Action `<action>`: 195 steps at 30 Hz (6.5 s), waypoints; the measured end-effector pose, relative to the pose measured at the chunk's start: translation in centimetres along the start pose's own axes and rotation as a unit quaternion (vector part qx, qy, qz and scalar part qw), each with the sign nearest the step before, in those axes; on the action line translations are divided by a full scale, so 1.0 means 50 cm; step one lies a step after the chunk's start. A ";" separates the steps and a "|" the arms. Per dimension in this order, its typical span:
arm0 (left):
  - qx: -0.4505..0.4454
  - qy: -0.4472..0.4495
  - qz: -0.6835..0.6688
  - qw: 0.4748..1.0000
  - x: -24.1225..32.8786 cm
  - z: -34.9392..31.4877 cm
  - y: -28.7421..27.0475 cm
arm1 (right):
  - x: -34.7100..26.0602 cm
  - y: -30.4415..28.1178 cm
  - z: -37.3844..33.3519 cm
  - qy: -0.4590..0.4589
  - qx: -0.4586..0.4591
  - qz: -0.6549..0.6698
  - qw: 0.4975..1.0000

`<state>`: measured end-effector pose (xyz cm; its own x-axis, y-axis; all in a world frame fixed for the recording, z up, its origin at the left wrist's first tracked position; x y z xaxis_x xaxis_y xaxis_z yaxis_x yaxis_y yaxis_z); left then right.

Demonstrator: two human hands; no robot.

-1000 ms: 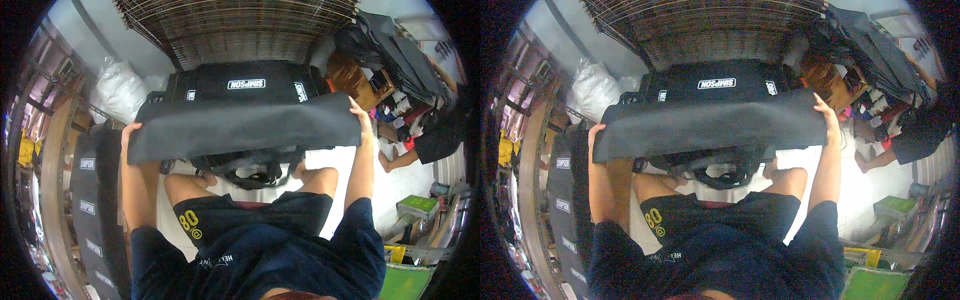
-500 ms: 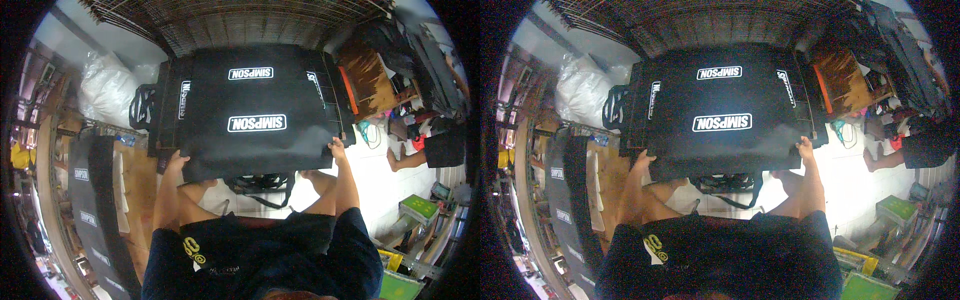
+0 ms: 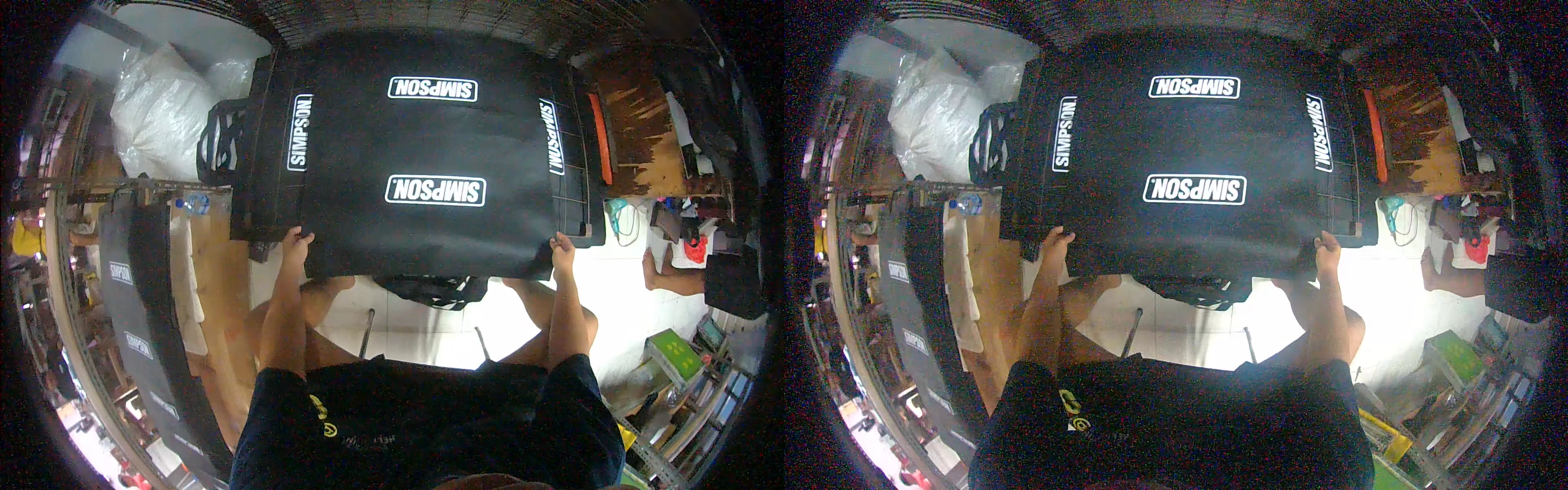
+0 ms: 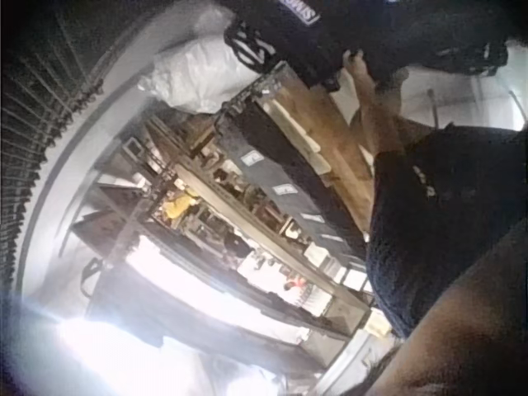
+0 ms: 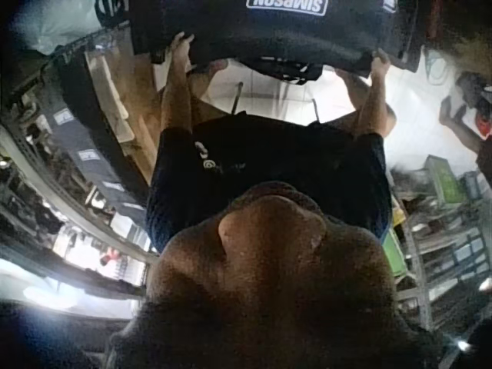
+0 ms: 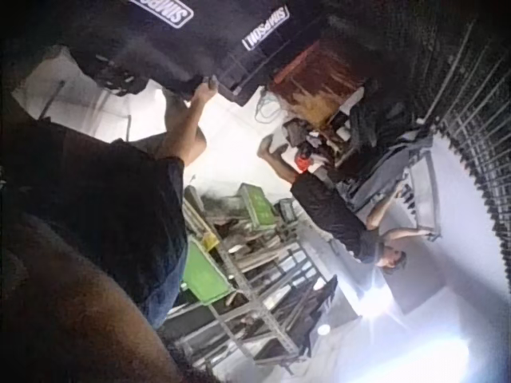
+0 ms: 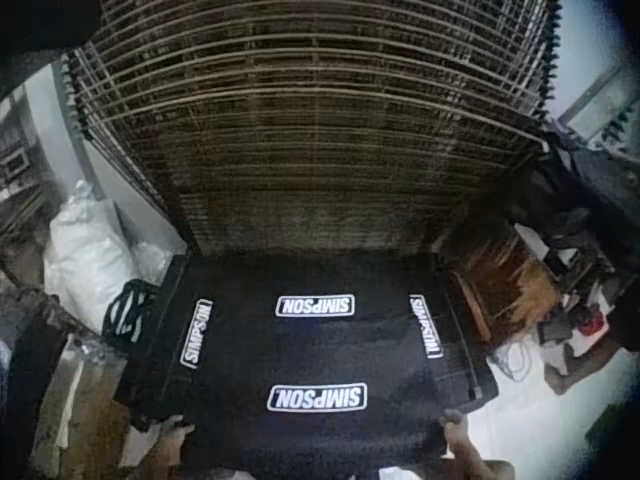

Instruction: The person sits on the floor and repeatedly picks up black floor mats from a pile, aligns them, and places them onto a stack. Another person in the background also handles similar mats.

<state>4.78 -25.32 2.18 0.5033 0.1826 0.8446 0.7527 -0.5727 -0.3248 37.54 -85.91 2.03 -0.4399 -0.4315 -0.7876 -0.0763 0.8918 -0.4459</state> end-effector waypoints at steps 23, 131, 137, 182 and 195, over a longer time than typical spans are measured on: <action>0.040 0.058 0.011 0.997 -0.151 0.092 -0.042 | 0.008 0.029 0.020 -0.045 0.055 -0.003 0.997; -0.510 0.182 0.329 0.774 0.014 -0.695 0.313 | -0.140 0.012 -0.416 -0.223 -0.196 -0.342 0.891; -0.519 0.186 0.344 0.760 0.025 -0.705 0.329 | -0.139 0.010 -0.413 -0.220 -0.202 -0.364 0.882; -0.526 0.156 0.327 0.770 0.014 -0.699 0.327 | -0.115 0.007 -0.402 -0.194 -0.192 -0.370 0.888; -0.539 0.152 0.333 0.759 0.015 -0.701 0.326 | -0.125 0.007 -0.413 -0.204 -0.192 -0.425 0.861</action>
<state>2.55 -62.53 12.43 0.3750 -0.5329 0.7586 -0.4927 -0.8077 -0.3238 21.78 -80.10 15.55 0.2655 -0.8919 -0.3660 -0.5408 0.1765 -0.8224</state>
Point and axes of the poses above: each hand's wrist, its own z-axis towards the middle knuckle, its own y-axis out of the palm, x = y × z, the point moved 6 cm from there along z, towards the middle knuckle, and after that the axes turned 2 degrees about -z, right-handed, at the moved point
